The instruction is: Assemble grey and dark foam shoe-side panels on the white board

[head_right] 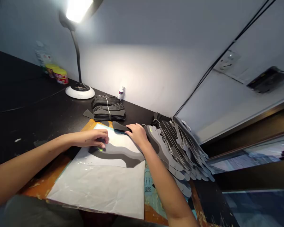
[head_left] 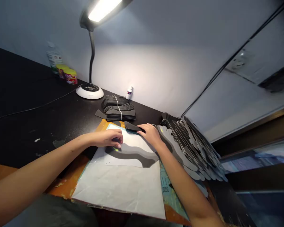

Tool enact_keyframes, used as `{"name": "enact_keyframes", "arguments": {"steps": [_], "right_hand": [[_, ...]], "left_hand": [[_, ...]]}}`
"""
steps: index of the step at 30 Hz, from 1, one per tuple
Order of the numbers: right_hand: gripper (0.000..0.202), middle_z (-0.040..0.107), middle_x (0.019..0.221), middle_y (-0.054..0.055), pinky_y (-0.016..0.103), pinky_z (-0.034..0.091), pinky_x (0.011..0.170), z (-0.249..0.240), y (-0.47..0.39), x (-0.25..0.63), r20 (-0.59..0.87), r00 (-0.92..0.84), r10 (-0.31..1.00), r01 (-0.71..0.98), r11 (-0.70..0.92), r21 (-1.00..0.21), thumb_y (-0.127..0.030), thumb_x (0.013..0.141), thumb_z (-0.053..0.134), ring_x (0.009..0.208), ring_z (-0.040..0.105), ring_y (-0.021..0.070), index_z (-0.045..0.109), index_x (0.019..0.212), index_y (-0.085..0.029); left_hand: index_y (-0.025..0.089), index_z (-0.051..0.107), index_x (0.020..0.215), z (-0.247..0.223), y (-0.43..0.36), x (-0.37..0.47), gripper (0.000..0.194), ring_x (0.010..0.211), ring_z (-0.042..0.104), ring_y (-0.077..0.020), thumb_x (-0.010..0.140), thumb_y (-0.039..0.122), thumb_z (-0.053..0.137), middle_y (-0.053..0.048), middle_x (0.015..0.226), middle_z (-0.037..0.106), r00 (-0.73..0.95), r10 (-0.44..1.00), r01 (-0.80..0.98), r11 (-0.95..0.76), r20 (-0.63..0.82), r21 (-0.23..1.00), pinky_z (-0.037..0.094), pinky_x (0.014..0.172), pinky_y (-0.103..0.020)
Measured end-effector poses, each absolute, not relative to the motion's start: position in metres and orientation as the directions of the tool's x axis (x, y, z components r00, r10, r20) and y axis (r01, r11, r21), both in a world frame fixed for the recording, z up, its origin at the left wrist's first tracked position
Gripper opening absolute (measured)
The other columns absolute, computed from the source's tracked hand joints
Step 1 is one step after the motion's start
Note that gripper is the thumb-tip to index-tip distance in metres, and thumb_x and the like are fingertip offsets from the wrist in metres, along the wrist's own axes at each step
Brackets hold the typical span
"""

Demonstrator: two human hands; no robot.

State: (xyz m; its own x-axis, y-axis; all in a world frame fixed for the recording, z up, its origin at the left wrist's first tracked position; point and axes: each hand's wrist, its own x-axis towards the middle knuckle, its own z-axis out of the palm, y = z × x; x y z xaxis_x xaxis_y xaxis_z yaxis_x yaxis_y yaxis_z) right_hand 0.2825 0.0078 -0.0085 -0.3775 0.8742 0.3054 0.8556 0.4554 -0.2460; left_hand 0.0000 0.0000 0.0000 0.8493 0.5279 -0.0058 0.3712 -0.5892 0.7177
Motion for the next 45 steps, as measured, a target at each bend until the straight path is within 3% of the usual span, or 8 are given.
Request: {"name": "enact_keyframes", "arguments": {"steps": [8,13,17,21,25,33,40,45], "right_hand": [[0.026,0.076,0.119,0.003,0.033,0.056,0.101,-0.008,0.008,0.290,0.324,-0.366,0.872,0.827,0.465,-0.317,-0.024,0.088,0.075,0.111,0.071,0.0216,0.077,0.114,-0.024],[0.020,0.077,0.115,0.002,0.030,0.057,0.097,-0.008,0.012,0.292,0.343,-0.394,0.852,0.820,0.495,-0.288,-0.022,0.095,0.065,0.107,0.073,0.0203,0.078,0.111,-0.023],[0.028,0.074,0.122,0.007,0.035,0.055,0.101,0.000,0.008,0.291,0.386,-0.404,0.829,0.830,0.510,-0.226,-0.022,0.101,0.054,0.114,0.071,0.0241,0.076,0.118,-0.020],[0.033,0.072,0.127,0.004,0.032,0.055,0.097,0.014,-0.002,0.288,0.466,-0.428,0.774,0.843,0.528,-0.103,-0.029,0.105,0.048,0.112,0.072,0.0220,0.073,0.126,-0.026],[0.033,0.072,0.125,0.003,0.034,0.056,0.093,0.013,-0.003,0.285,0.461,-0.437,0.772,0.866,0.500,-0.015,-0.028,0.105,0.047,0.109,0.073,0.0222,0.073,0.124,-0.026],[0.024,0.075,0.120,0.004,0.041,0.046,0.111,-0.017,0.004,0.285,0.374,-0.456,0.807,0.855,0.514,-0.066,-0.033,0.099,0.062,0.114,0.070,0.0226,0.076,0.116,-0.025],[0.022,0.075,0.120,0.001,0.037,0.050,0.105,-0.018,0.005,0.288,0.387,-0.430,0.816,0.858,0.503,-0.108,-0.031,0.099,0.062,0.114,0.071,0.0213,0.077,0.114,-0.027],[0.027,0.075,0.120,0.003,0.030,0.055,0.094,-0.022,0.006,0.286,0.392,-0.410,0.823,0.871,0.481,-0.099,-0.030,0.103,0.054,0.110,0.072,0.0215,0.076,0.116,-0.022]], "left_hand": [[0.017,0.068,0.095,-0.008,-0.005,0.012,0.029,0.076,0.057,-0.0169,0.094,0.045,0.057,-0.003,0.087,0.066,0.765,0.643,0.377,-0.486,0.031,0.789,0.040,0.067,-0.024],[0.018,0.071,0.094,-0.012,-0.006,0.013,0.029,0.085,0.059,-0.0208,0.094,0.042,0.055,-0.007,0.087,0.065,0.719,0.669,0.428,-0.640,0.189,0.638,0.042,0.076,-0.028],[0.018,0.071,0.094,-0.011,-0.004,0.012,0.029,0.079,0.062,-0.0179,0.094,0.042,0.056,-0.005,0.088,0.071,0.737,0.662,0.397,-0.587,0.136,0.705,0.042,0.070,-0.025],[0.018,0.073,0.092,-0.013,-0.003,0.012,0.027,0.076,0.063,-0.0166,0.092,0.041,0.060,-0.004,0.085,0.072,0.718,0.678,0.376,-0.569,0.157,0.731,0.042,0.068,-0.024],[0.019,0.074,0.093,-0.015,-0.004,0.012,0.026,0.081,0.062,-0.0193,0.092,0.041,0.061,-0.005,0.086,0.070,0.710,0.684,0.404,-0.588,0.165,0.701,0.043,0.072,-0.026],[0.019,0.073,0.095,-0.009,-0.005,0.012,0.029,0.086,0.062,-0.0201,0.092,0.043,0.059,-0.006,0.092,0.070,0.729,0.675,0.418,-0.570,0.113,0.707,0.042,0.075,-0.026],[0.017,0.073,0.096,-0.013,0.000,0.009,0.027,0.083,0.064,-0.0179,0.093,0.040,0.060,-0.004,0.094,0.074,0.748,0.661,0.355,-0.462,0.049,0.813,0.044,0.071,-0.023],[0.017,0.075,0.097,-0.017,0.004,0.007,0.031,0.081,0.063,-0.0178,0.093,0.045,0.061,-0.004,0.090,0.073,0.736,0.677,0.380,-0.409,-0.003,0.829,0.044,0.069,-0.024]]}}
